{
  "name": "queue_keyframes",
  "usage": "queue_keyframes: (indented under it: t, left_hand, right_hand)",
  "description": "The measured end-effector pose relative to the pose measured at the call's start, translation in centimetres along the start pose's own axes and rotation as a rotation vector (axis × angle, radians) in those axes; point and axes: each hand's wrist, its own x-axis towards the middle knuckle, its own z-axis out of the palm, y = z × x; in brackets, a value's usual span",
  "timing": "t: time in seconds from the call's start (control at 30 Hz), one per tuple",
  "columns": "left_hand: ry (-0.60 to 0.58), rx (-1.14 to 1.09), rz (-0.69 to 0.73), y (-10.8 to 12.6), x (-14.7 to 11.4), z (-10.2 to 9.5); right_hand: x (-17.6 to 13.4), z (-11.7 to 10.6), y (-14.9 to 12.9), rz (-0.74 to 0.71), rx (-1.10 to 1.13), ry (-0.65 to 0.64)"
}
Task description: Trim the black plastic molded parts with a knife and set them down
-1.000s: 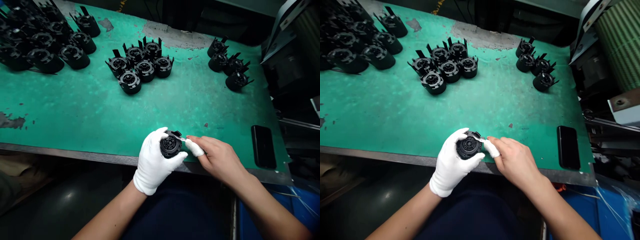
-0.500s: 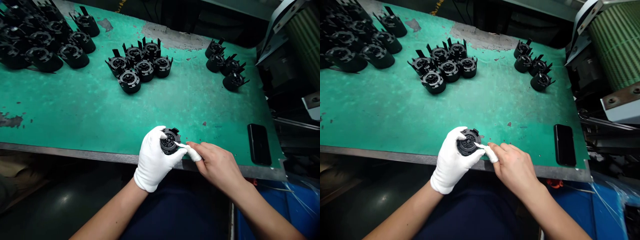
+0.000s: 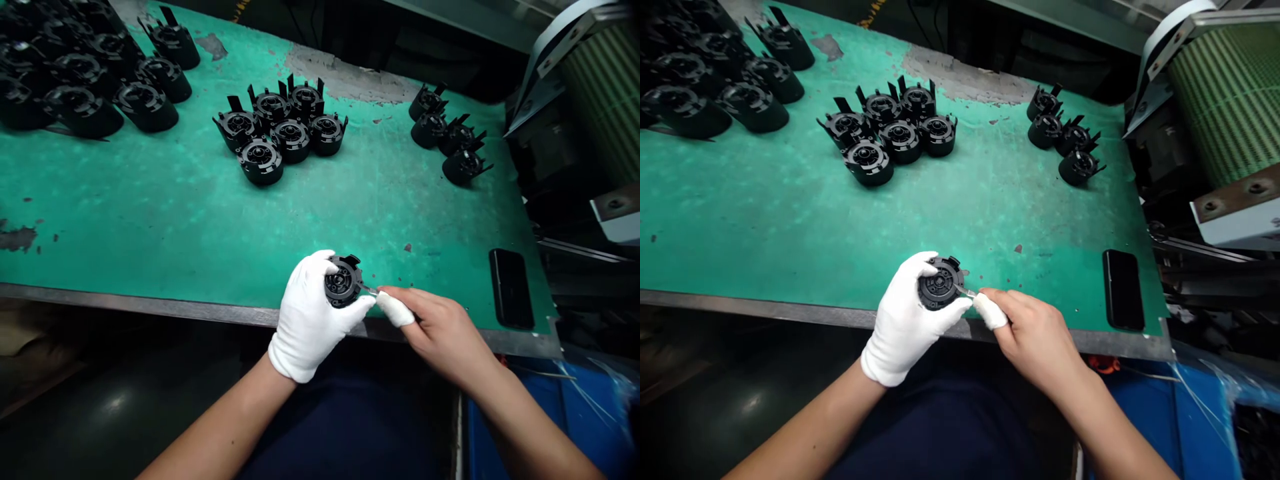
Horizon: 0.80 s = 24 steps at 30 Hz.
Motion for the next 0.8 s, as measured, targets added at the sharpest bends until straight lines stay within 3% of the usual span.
queue_keyframes:
  t: [0.1,0.2,0.3,0.6,0.8]
  left_hand:
    - [-0.185,-0.039,0.050,-0.5,1.3,-1.7]
    - [-0.399,-0.022,0.061,-1.0,3.0,-3.6]
    - [-0.537,0.018,0.066,-1.2,4.7,-4.9]
    - [-0.676,-0.032,0.093,-1.4,6.7,-5.4]
    - [-0.685,-0.080,0.076,-1.5,7.0,-5.3]
  right_hand:
    - [0.5,-1.2,1.1,-0.055,0.070,-0.016]
    - [1.7,-1.8,2.1,-0.139,0.027,-0.088]
    - [3.3,-1.7,2.5,-0.239,-0.043,-0.164]
    - [5.3,-1.8,2.7,-0.349,-0.102,-0.214]
    - [6.2,-1.7,2.5,-0.385,-0.169,-0.262]
